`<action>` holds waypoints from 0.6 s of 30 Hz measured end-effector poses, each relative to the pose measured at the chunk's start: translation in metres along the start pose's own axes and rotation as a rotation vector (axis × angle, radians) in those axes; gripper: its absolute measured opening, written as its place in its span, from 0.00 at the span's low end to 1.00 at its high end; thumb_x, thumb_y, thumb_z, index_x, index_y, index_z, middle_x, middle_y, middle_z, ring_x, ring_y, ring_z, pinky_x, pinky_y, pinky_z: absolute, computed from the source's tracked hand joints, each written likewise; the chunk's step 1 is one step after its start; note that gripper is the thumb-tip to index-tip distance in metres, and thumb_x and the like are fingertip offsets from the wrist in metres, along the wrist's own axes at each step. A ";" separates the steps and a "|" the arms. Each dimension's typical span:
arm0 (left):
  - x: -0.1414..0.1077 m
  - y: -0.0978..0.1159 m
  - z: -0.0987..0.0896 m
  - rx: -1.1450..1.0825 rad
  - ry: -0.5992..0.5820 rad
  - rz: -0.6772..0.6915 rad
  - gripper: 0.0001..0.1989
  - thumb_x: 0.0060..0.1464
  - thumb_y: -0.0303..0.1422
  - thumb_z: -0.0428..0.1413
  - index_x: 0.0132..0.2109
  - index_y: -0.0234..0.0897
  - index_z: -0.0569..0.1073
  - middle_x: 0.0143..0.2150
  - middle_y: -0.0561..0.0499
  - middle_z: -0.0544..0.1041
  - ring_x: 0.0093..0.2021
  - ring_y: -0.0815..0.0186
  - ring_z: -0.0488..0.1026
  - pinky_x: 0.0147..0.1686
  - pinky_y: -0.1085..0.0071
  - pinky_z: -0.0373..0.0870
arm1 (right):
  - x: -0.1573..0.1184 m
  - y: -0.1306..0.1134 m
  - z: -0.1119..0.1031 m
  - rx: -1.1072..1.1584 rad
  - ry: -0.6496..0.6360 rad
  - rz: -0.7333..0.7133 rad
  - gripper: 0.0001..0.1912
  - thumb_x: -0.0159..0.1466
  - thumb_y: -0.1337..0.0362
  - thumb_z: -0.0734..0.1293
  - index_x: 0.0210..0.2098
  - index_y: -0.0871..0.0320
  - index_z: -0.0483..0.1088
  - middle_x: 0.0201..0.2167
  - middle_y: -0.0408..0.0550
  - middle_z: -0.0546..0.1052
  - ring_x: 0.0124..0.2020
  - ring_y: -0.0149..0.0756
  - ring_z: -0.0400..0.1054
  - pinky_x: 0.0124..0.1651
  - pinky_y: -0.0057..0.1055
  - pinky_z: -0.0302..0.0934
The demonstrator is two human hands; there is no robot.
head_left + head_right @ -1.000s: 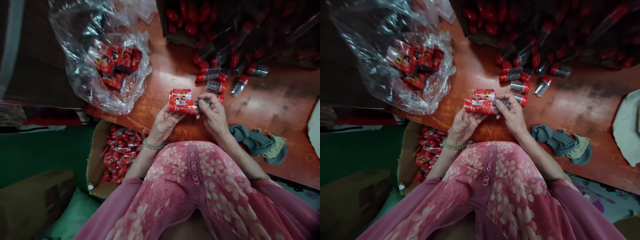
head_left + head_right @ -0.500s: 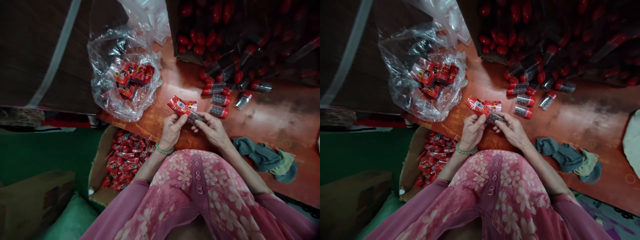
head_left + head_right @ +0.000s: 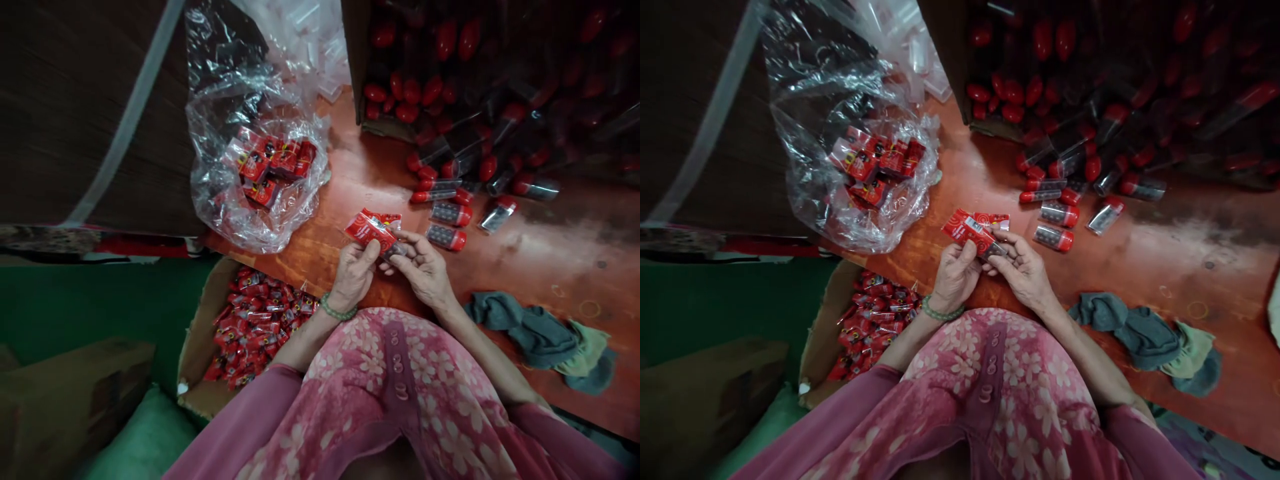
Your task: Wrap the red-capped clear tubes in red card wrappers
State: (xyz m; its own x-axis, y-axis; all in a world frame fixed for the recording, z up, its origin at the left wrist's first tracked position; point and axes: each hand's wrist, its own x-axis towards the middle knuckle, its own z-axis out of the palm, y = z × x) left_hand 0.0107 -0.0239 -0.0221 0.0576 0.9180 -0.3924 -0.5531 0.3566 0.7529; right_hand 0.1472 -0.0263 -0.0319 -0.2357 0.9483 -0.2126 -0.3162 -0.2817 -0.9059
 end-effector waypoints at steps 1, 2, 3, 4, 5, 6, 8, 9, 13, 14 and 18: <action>-0.001 -0.001 0.001 -0.010 -0.002 -0.028 0.25 0.43 0.51 0.70 0.31 0.32 0.76 0.25 0.52 0.76 0.23 0.73 0.69 0.27 0.74 0.70 | 0.000 0.000 -0.001 0.003 0.003 0.008 0.22 0.61 0.53 0.76 0.50 0.51 0.68 0.35 0.41 0.82 0.30 0.30 0.79 0.36 0.27 0.76; -0.002 -0.003 0.002 -0.009 -0.006 -0.056 0.25 0.43 0.50 0.71 0.29 0.31 0.76 0.22 0.53 0.74 0.22 0.75 0.67 0.25 0.75 0.68 | -0.001 0.001 -0.002 0.004 0.008 0.018 0.22 0.60 0.53 0.76 0.49 0.51 0.67 0.34 0.40 0.82 0.29 0.30 0.79 0.35 0.28 0.77; -0.003 -0.004 0.002 -0.003 -0.011 -0.078 0.24 0.42 0.49 0.71 0.29 0.31 0.76 0.21 0.54 0.73 0.21 0.75 0.66 0.24 0.76 0.67 | -0.001 0.001 -0.004 0.005 0.012 0.028 0.22 0.60 0.53 0.76 0.48 0.51 0.67 0.33 0.40 0.82 0.28 0.31 0.79 0.35 0.30 0.78; -0.003 -0.005 0.002 0.002 -0.021 -0.096 0.24 0.42 0.48 0.72 0.29 0.31 0.76 0.22 0.54 0.73 0.21 0.75 0.66 0.24 0.76 0.66 | -0.001 0.001 -0.005 0.007 0.015 0.037 0.22 0.60 0.53 0.76 0.47 0.51 0.67 0.32 0.39 0.82 0.27 0.32 0.79 0.34 0.31 0.78; -0.004 -0.006 0.002 -0.004 -0.034 -0.104 0.23 0.42 0.48 0.72 0.30 0.31 0.77 0.23 0.53 0.74 0.22 0.75 0.67 0.24 0.76 0.67 | -0.001 0.001 -0.007 0.009 0.015 0.045 0.21 0.60 0.54 0.76 0.46 0.52 0.67 0.31 0.39 0.81 0.26 0.32 0.79 0.34 0.32 0.78; -0.004 -0.005 0.002 -0.023 -0.048 -0.104 0.23 0.43 0.48 0.71 0.32 0.31 0.78 0.25 0.52 0.76 0.23 0.74 0.68 0.25 0.75 0.68 | -0.001 0.002 -0.008 0.011 0.014 0.054 0.21 0.60 0.54 0.76 0.45 0.52 0.67 0.30 0.39 0.81 0.26 0.33 0.79 0.33 0.32 0.78; -0.003 -0.004 0.004 -0.072 -0.067 -0.095 0.23 0.45 0.50 0.70 0.38 0.33 0.80 0.32 0.48 0.80 0.27 0.71 0.72 0.27 0.74 0.69 | -0.001 0.003 -0.010 0.007 0.009 0.067 0.20 0.59 0.54 0.77 0.44 0.52 0.67 0.29 0.39 0.81 0.26 0.34 0.80 0.32 0.31 0.78; -0.003 -0.003 0.005 -0.092 -0.066 -0.093 0.24 0.46 0.50 0.69 0.40 0.34 0.80 0.36 0.46 0.82 0.30 0.70 0.73 0.28 0.74 0.69 | 0.000 0.004 -0.010 0.001 0.009 0.068 0.20 0.59 0.54 0.77 0.43 0.52 0.67 0.29 0.39 0.81 0.26 0.34 0.80 0.32 0.30 0.78; -0.003 -0.002 0.011 -0.102 -0.057 -0.119 0.29 0.46 0.54 0.68 0.45 0.33 0.80 0.43 0.43 0.83 0.32 0.68 0.73 0.28 0.73 0.66 | 0.001 0.007 -0.011 -0.011 0.054 0.018 0.18 0.57 0.56 0.78 0.39 0.53 0.68 0.26 0.37 0.81 0.22 0.32 0.78 0.27 0.26 0.76; -0.003 -0.003 0.013 -0.099 -0.069 -0.122 0.29 0.46 0.54 0.68 0.45 0.33 0.80 0.43 0.43 0.83 0.30 0.70 0.71 0.27 0.73 0.65 | 0.001 0.007 -0.012 -0.015 0.068 0.007 0.19 0.56 0.56 0.79 0.38 0.53 0.69 0.24 0.37 0.80 0.21 0.32 0.78 0.26 0.25 0.75; -0.003 -0.012 0.015 -0.074 -0.134 -0.111 0.30 0.48 0.55 0.66 0.46 0.32 0.80 0.43 0.44 0.82 0.25 0.75 0.64 0.27 0.74 0.63 | 0.001 0.009 -0.017 -0.031 0.104 -0.011 0.19 0.53 0.55 0.80 0.34 0.53 0.68 0.22 0.36 0.79 0.18 0.32 0.75 0.22 0.26 0.73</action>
State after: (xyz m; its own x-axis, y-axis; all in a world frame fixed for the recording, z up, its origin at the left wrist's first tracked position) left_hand 0.0290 -0.0282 -0.0220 0.2288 0.8904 -0.3934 -0.5968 0.4476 0.6659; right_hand 0.1601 -0.0256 -0.0463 -0.1352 0.9618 -0.2381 -0.2895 -0.2681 -0.9189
